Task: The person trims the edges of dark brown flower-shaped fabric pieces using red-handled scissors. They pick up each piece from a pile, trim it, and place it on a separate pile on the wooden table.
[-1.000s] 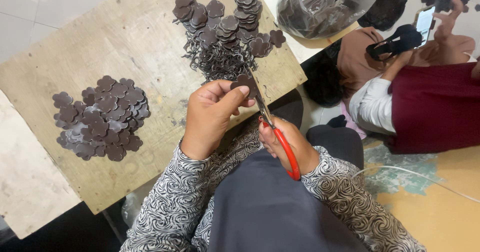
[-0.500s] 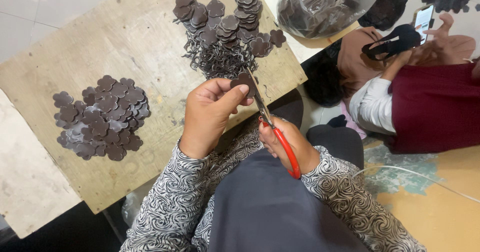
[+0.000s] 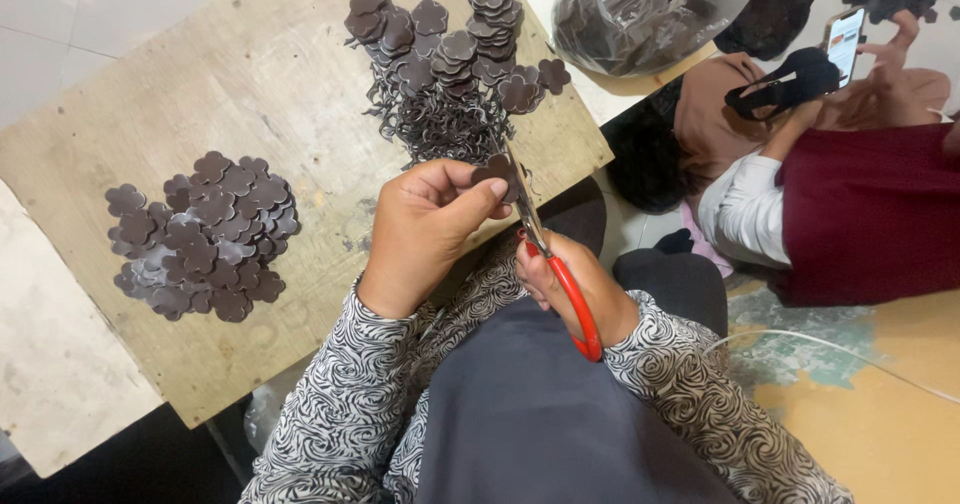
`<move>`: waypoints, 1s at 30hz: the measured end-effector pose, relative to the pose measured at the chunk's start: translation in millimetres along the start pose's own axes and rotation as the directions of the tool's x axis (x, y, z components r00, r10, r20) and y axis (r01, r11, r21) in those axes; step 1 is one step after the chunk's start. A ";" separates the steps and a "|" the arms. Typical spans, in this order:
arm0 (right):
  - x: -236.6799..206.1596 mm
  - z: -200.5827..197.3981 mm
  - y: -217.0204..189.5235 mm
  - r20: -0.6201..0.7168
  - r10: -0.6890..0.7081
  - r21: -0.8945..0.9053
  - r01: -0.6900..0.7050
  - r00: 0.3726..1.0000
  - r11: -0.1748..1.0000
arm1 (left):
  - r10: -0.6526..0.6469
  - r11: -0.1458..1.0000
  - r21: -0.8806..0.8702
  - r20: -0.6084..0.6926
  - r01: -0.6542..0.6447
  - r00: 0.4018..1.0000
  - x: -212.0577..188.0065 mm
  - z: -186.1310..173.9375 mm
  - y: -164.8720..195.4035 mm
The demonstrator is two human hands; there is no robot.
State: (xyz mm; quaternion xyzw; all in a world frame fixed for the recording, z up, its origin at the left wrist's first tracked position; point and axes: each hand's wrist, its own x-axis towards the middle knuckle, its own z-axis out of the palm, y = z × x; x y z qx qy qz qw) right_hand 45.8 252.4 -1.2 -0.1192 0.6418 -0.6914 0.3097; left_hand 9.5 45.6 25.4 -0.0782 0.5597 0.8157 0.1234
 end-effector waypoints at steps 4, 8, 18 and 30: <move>0.1 -0.9 0.0 -0.017 0.031 0.025 -0.031 0.999 0.999 | -0.009 1.000 -0.008 -0.006 0.009 1.000 0.7 1.5 -0.3; 1.8 -0.4 -0.6 -0.037 0.072 0.051 -0.070 0.997 0.996 | -0.002 1.000 0.018 -0.008 0.002 1.000 1.2 1.5 -0.2; 2.5 -2.4 -4.1 -0.035 0.049 -0.084 -0.052 0.998 0.995 | 0.091 0.996 -0.020 0.015 -0.091 0.996 6.5 0.3 -6.3; -1.1 -5.4 1.6 0.056 -0.023 0.029 0.021 0.998 0.999 | 0.014 1.000 -0.027 0.119 -0.011 0.993 2.8 1.1 -5.7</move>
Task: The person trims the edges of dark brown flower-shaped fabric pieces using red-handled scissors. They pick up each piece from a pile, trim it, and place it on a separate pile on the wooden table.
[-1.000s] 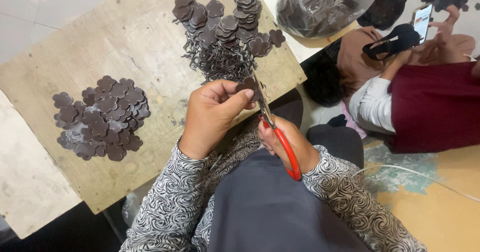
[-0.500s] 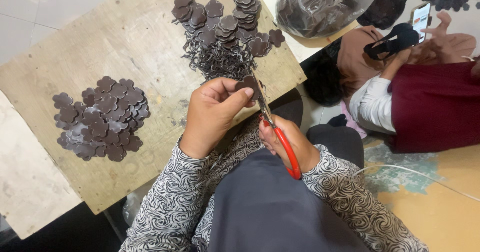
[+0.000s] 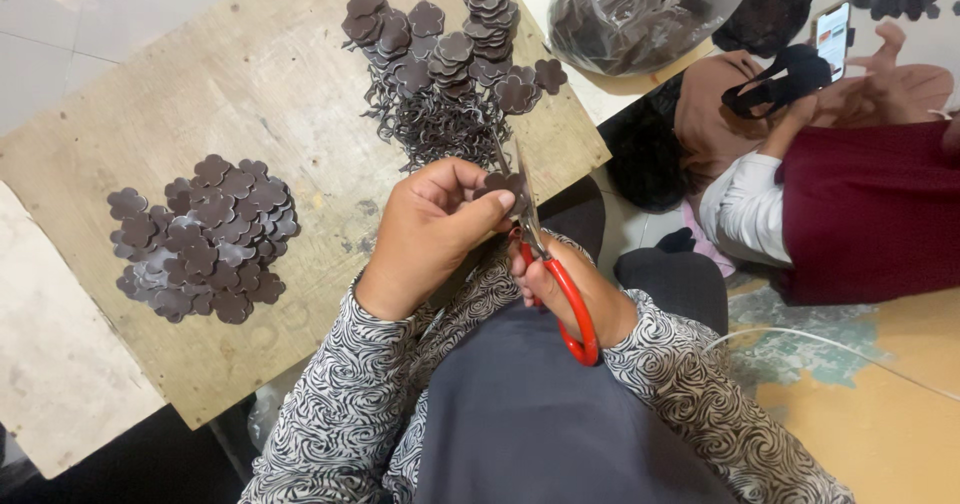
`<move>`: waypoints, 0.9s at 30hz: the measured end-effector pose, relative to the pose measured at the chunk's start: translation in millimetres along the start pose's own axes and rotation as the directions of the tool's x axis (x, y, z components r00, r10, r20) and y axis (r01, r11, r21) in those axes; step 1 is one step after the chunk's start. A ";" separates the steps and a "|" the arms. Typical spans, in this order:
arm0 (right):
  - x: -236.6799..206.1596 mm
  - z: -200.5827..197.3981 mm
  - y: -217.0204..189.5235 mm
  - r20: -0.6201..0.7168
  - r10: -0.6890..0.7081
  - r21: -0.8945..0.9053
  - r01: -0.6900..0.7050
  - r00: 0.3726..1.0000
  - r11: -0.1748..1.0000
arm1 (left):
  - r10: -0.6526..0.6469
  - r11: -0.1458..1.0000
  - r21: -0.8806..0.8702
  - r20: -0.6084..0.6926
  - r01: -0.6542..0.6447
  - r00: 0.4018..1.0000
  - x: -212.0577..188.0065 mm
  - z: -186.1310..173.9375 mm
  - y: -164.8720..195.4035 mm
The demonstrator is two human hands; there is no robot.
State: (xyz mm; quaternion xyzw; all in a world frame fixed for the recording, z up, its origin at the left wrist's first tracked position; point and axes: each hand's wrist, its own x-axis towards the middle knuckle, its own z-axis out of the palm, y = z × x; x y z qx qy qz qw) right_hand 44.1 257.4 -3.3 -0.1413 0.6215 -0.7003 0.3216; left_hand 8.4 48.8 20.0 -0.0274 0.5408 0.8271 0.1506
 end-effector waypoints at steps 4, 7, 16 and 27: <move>-2.9 -1.2 -1.7 0.044 -0.027 0.042 0.025 0.999 0.999 | -0.017 0.998 -0.059 -0.004 0.017 1.000 -1.2 3.4 -1.5; -3.2 -0.8 -1.6 0.063 -0.029 0.055 0.025 0.998 0.998 | -0.024 0.998 -0.064 0.031 0.026 0.999 -2.6 2.9 -1.3; -0.6 0.2 -0.1 0.024 -0.005 0.035 0.004 1.000 0.999 | -0.135 0.976 -0.167 0.029 0.138 0.990 1.0 1.8 -2.5; 0.7 1.3 2.8 -0.050 0.016 0.052 -0.014 0.999 0.999 | -0.080 0.982 -0.164 0.089 0.094 0.993 -1.1 8.1 -2.0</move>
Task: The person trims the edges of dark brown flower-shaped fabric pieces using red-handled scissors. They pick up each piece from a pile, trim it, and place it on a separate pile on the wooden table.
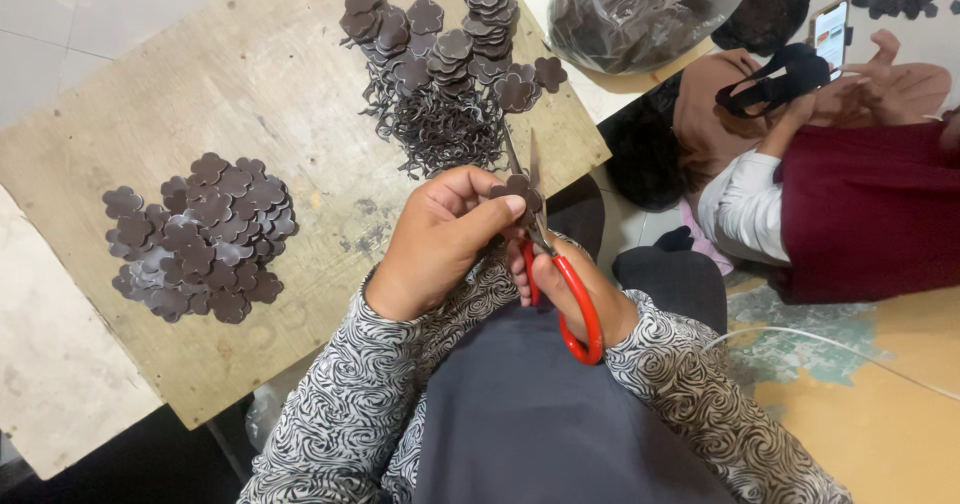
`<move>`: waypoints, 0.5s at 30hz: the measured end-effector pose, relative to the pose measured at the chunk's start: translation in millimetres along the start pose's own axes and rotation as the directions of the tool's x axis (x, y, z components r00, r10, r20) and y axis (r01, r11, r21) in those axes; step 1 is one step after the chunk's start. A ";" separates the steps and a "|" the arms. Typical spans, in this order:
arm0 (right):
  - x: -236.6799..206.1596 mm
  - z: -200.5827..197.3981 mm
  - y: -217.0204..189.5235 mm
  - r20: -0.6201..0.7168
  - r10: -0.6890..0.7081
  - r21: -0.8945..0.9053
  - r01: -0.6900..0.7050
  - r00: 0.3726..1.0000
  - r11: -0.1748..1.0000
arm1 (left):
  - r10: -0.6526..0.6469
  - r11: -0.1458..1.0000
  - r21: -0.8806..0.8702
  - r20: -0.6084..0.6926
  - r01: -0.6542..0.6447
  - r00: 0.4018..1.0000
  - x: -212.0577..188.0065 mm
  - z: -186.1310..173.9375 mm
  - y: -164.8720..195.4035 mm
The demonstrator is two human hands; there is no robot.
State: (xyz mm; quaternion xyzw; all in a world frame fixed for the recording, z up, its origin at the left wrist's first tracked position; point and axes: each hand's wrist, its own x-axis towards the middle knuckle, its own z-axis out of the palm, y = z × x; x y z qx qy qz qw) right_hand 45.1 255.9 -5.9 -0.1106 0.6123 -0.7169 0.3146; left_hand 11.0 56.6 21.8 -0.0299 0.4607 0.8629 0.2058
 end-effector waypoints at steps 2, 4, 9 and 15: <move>-0.2 -1.7 -0.9 0.028 -0.024 -0.002 0.024 0.999 1.000 | 0.000 1.000 -0.004 0.005 0.000 1.000 -1.8 1.2 2.8; -1.2 -3.5 -1.5 0.066 -0.039 0.000 0.039 0.997 0.999 | -0.027 1.000 -0.016 -0.013 0.027 1.000 -2.5 2.5 4.1; 0.0 -4.7 -0.4 0.071 -0.039 -0.031 0.042 0.997 0.999 | -0.004 1.000 0.011 0.011 0.004 1.000 -2.3 -0.8 6.0; 1.3 -3.8 -1.4 0.055 -0.038 0.017 0.037 0.998 0.999 | 0.019 0.999 0.049 -0.032 -0.018 0.999 -0.4 -5.1 2.9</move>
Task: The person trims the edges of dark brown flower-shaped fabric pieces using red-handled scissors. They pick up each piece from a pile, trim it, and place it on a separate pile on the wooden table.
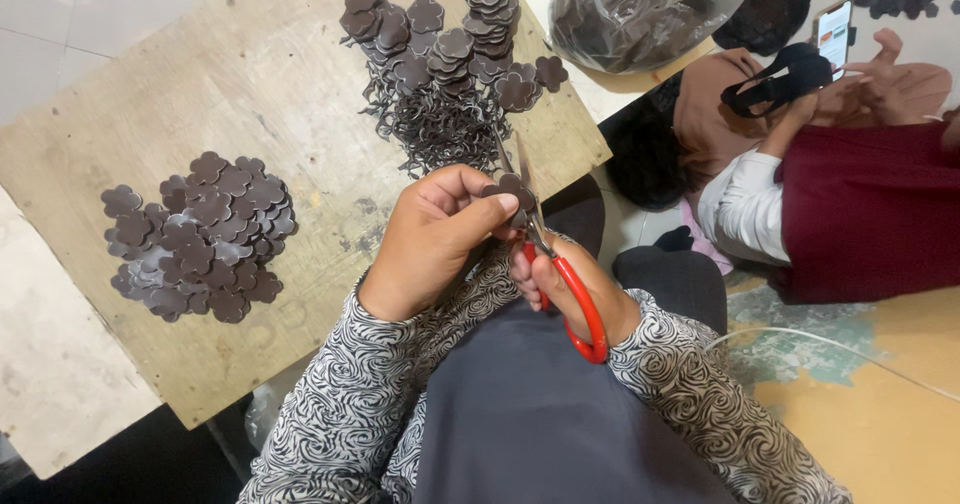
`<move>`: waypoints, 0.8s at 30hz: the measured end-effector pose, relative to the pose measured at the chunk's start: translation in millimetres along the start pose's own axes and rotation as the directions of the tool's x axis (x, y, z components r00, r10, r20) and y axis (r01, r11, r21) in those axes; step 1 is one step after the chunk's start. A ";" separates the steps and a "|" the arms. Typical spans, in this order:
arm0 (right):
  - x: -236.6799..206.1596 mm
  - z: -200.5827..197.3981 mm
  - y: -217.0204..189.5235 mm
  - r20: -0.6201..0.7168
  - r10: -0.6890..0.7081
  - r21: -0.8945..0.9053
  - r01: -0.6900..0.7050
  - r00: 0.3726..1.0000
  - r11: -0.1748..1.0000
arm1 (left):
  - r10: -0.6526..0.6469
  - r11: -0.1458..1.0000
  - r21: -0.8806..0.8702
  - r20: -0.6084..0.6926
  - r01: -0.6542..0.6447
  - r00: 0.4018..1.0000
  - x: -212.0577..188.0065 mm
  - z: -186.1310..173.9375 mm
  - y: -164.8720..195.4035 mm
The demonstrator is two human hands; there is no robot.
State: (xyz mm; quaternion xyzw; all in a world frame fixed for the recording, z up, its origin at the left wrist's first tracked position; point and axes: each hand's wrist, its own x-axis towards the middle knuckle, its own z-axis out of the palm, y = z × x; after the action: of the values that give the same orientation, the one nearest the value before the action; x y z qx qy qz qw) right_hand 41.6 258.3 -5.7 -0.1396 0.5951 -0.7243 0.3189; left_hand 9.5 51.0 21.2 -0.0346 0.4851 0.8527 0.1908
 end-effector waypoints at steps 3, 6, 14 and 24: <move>-0.3 2.1 -0.4 -0.030 0.049 0.050 -0.047 0.998 0.998 | 0.011 1.000 0.023 -0.024 -0.010 1.000 0.5 -0.9 -2.4; 0.3 2.7 -1.5 -0.039 0.051 0.042 -0.049 0.998 0.998 | 0.008 1.000 0.007 -0.029 -0.008 1.000 2.6 -1.2 -3.9; 1.5 7.6 -2.6 -0.081 0.052 0.027 -0.050 0.995 0.998 | 0.008 0.999 0.037 -0.068 -0.006 0.998 2.4 0.1 -6.0; 1.4 -2.5 8.7 -0.137 0.086 0.091 -0.074 0.987 0.993 | -0.028 0.999 -0.035 -0.101 0.024 0.995 6.1 -3.0 -6.3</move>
State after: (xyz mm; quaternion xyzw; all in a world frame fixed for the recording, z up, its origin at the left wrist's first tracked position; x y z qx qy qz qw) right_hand 41.6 258.6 -14.9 -0.0503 0.5897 -0.7438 0.3106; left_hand 5.7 53.1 12.9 -0.0874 0.4794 0.8552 0.1764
